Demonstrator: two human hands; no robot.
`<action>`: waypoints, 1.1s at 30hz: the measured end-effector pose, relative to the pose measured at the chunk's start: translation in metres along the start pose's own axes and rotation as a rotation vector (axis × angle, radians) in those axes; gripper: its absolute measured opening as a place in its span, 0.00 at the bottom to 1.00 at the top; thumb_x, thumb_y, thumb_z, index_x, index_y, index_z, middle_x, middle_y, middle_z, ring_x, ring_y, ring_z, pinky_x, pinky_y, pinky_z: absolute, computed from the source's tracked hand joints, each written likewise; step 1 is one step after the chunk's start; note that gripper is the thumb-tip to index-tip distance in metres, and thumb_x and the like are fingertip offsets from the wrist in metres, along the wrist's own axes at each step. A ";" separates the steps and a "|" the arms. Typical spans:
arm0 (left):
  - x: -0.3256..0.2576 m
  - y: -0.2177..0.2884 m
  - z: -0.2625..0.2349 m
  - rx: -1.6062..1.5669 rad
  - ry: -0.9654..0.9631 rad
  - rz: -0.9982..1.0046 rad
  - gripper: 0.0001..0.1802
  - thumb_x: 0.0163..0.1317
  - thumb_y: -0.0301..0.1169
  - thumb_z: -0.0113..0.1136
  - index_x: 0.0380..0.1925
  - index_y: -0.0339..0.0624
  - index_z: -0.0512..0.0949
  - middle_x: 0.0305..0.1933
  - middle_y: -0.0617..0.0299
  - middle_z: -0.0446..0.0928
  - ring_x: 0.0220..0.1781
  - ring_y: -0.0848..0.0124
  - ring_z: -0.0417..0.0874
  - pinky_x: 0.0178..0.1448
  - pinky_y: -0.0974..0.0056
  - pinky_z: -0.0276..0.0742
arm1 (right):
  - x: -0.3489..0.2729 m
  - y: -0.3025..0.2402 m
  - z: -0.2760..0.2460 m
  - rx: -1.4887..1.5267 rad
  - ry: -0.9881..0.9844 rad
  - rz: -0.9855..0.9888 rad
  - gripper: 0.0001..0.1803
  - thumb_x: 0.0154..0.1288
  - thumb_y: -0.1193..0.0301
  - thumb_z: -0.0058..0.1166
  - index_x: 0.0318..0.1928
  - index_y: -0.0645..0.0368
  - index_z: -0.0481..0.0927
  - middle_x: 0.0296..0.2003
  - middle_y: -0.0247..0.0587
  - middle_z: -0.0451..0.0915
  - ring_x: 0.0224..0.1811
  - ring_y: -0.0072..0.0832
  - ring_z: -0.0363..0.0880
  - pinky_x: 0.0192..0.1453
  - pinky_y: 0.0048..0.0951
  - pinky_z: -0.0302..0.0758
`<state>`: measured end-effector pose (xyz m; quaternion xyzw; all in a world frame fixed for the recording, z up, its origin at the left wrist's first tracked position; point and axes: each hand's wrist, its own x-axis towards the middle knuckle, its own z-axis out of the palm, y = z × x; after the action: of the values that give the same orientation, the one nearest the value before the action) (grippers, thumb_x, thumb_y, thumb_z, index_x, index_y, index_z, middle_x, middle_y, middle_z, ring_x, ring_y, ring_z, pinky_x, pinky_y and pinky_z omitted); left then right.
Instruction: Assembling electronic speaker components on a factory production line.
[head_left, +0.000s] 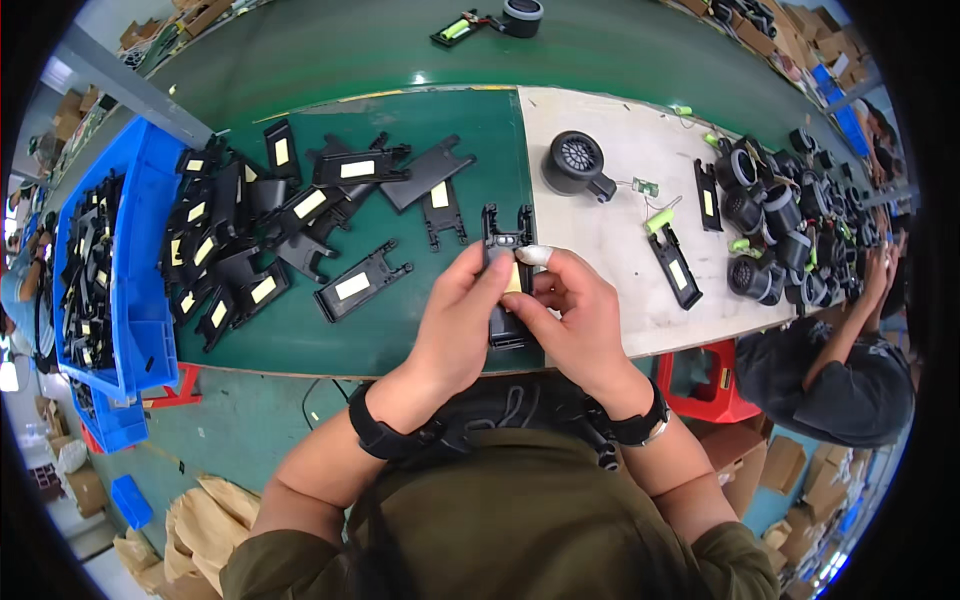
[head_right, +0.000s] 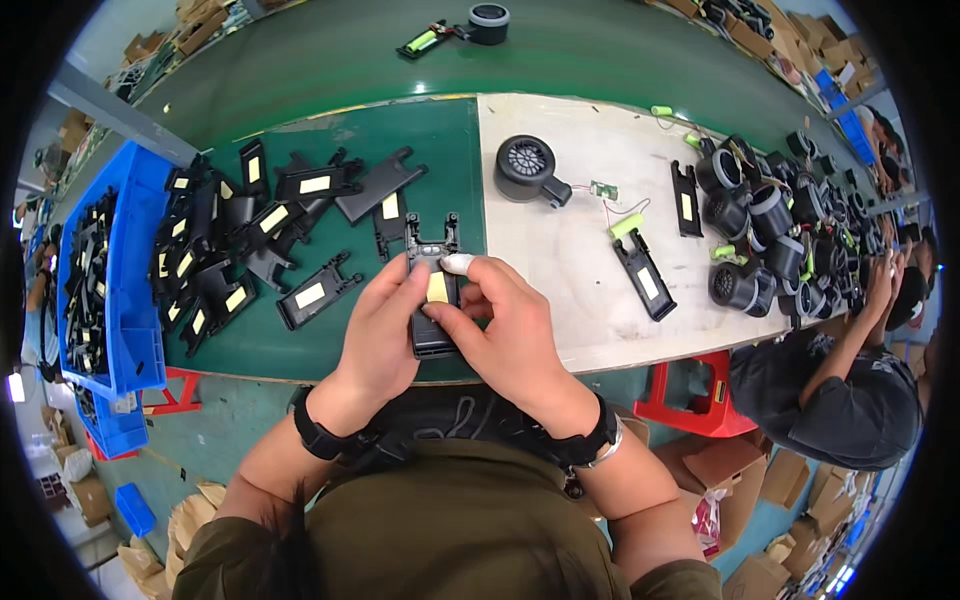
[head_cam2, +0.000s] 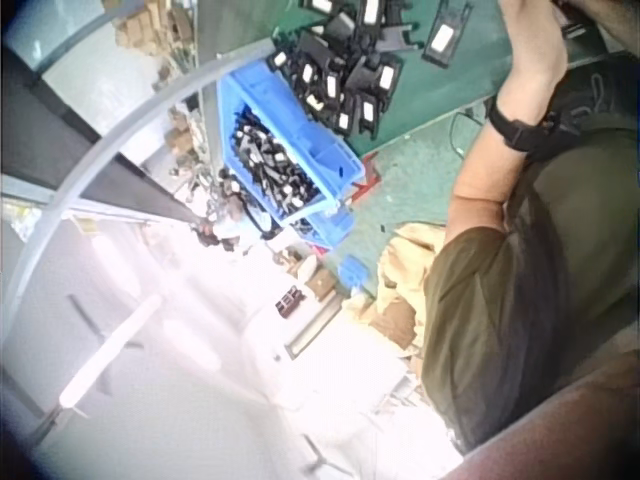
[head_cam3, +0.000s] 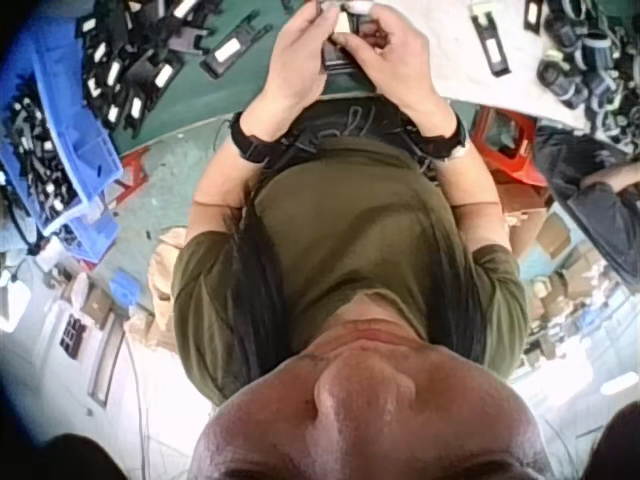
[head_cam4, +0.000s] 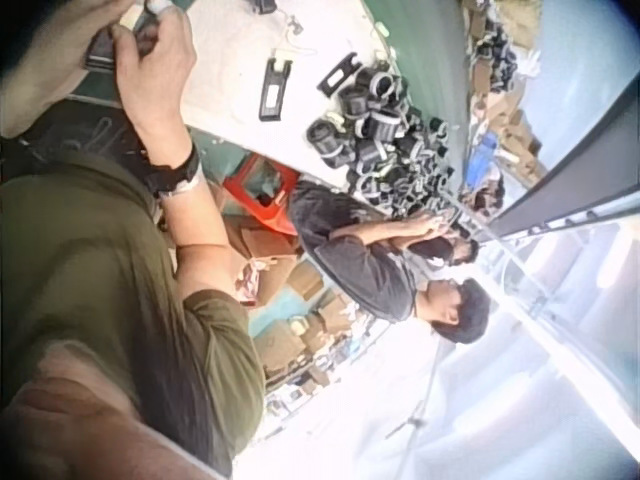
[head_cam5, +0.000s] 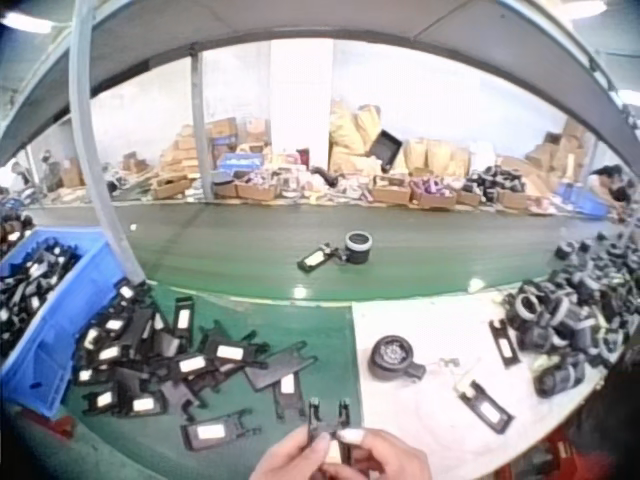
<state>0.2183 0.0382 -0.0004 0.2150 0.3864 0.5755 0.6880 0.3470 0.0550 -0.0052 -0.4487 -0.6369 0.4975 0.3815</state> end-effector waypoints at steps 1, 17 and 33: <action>0.002 0.000 -0.004 -0.063 -0.038 -0.054 0.11 0.68 0.34 0.44 0.41 0.37 0.70 0.37 0.66 0.73 0.39 0.79 0.74 0.42 0.71 0.71 | 0.000 0.001 0.000 -0.002 0.011 0.005 0.19 0.50 0.78 0.62 0.44 0.66 0.73 0.40 0.43 0.73 0.33 0.24 0.76 0.33 0.21 0.78; 0.008 -0.009 0.003 -0.108 -0.017 -0.075 0.20 0.71 0.41 0.34 0.52 0.38 0.66 0.45 0.63 0.70 0.45 0.76 0.70 0.52 0.68 0.67 | 0.016 0.003 -0.019 -0.783 0.003 -0.770 0.10 0.39 0.77 0.53 0.28 0.61 0.76 0.28 0.36 0.71 0.29 0.30 0.70 0.32 0.27 0.69; 0.023 -0.005 0.008 -0.265 -0.018 -0.141 0.18 0.70 0.39 0.34 0.50 0.38 0.65 0.45 0.56 0.73 0.44 0.68 0.75 0.51 0.60 0.72 | 0.039 -0.003 -0.046 -0.447 -0.010 -0.479 0.09 0.49 0.83 0.51 0.33 0.63 0.71 0.30 0.47 0.72 0.33 0.44 0.72 0.35 0.35 0.70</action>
<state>0.2288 0.0599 -0.0057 0.0999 0.3152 0.5697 0.7524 0.3774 0.1049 0.0087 -0.3562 -0.8196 0.2437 0.3767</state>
